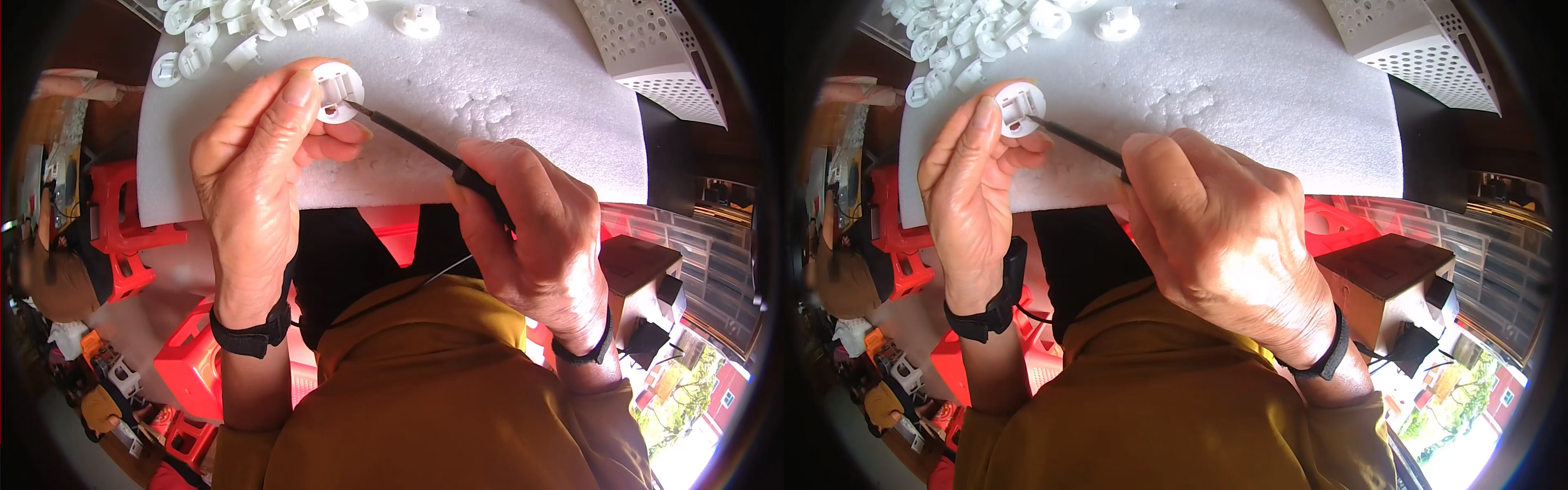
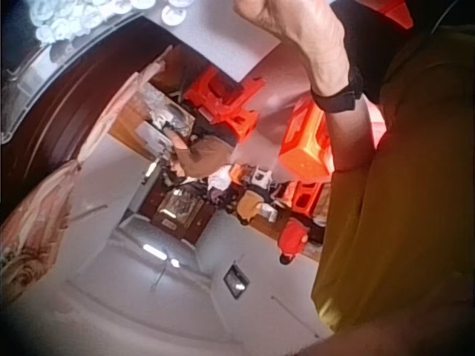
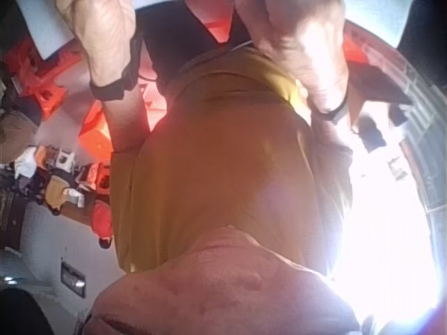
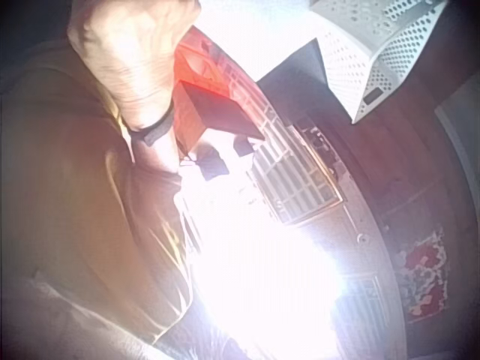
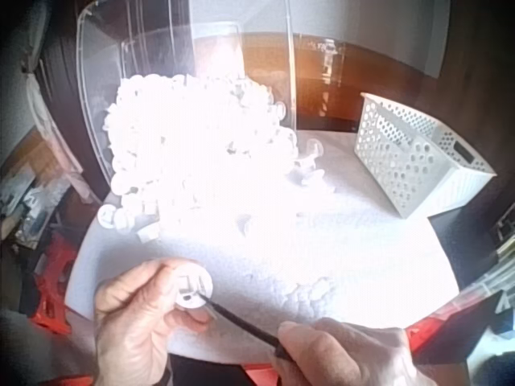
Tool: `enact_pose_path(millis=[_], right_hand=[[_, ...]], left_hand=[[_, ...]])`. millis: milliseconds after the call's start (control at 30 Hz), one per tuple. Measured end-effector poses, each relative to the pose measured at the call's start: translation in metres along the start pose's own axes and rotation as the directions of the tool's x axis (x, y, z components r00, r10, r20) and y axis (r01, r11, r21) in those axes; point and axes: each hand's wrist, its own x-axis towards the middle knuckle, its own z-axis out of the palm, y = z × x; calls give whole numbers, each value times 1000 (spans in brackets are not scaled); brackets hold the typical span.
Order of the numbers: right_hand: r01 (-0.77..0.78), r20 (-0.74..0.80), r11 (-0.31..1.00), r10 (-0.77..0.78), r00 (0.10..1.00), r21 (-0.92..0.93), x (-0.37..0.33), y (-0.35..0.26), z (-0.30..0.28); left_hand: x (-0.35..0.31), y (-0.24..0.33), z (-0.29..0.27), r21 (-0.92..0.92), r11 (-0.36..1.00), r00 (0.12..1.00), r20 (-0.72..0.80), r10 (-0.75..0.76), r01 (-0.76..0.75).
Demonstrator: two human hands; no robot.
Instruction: Assembling small white plastic hardware components using a manual screwdriver.
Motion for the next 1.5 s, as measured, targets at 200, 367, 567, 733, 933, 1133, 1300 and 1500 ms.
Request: enact_pose_path(millis=[200, 367, 567, 733, 933, 1133, 1300, 1500], right_hand=[[-49, 12, 999, 48, 999, 24, 1, -6, 2], [-170, 121, 983, 162, 979, 63, 0, -14, -2], [-153, 174, 987, 143, 974, 44, 6, -18, -8], [-67, 166, 998, 65, 984, 3, 10, -13, -6], [-50, 205, 996, 35, 978, 70, 16, -7, -11], [-406, 351, 808, 266, 898, 427, 13, 1, -7], [-509, 395, 653, 330, 857, 561, 9, 3, -4], [-376, 241, 826, 298, 924, 421, 9, -1, -11]], left_hand=[[1, -1, -2, -3, 1000, 1000, 15, 4, -4], [0, 0, 1, 22, 1000, 1000, 0, 4, -4], [-1, 2, 1, 70, 998, 1000, -22, -6, 7], [-1, 0, -1, 97, 995, 999, 32, 13, -16], [0, -2, -4, 116, 992, 999, 20, 40, -42], [-1, 0, -3, 170, 984, 998, 33, 50, -55], [-1, -3, 0, 118, 991, 998, -3, 68, -67], [-2, -1, -2, 73, 995, 997, 30, 65, -67]])
